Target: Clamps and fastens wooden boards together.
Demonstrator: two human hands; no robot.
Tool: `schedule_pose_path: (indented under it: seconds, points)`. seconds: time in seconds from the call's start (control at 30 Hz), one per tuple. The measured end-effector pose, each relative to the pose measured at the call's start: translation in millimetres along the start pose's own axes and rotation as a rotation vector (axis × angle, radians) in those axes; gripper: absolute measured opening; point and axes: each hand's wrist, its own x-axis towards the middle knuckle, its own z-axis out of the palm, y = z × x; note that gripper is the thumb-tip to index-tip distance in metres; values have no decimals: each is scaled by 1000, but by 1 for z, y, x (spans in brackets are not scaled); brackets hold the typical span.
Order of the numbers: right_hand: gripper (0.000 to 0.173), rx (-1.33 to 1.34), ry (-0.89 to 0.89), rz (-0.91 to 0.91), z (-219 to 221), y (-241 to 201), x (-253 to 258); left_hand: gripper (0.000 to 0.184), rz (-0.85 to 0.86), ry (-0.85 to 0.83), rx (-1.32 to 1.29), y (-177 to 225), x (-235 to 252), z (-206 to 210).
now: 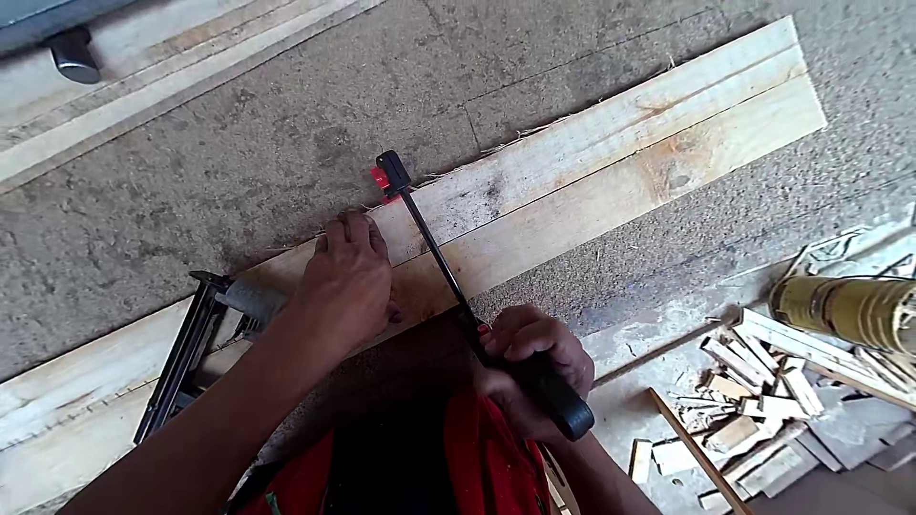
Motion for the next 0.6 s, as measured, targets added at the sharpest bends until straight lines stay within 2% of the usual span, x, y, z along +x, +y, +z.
schedule_pose_path:
  seconds: [0.07,0.13,0.17,0.27,0.4,0.6]
  points:
    - [42,-40,-79,34,-9,8,-12,130,2,2,-5,-1,-1,0]
    - [61,-135,-160,0,-19,14,-21,129,4,0,-8,-1,-1,-2]
    - [65,-179,-179,-28,-23,14,-21,129,3,-2,-9,-2,-1,-3]
    - [56,-282,-176,-138,-26,5,-13,130,6,-23,-6,0,-1,-4]
    - [27,-287,-117,-230,-18,2,5,128,7,-44,-12,1,0,-6]
    - [20,-263,-31,-219,-5,-9,14,127,1,-35,-31,2,-1,-6]
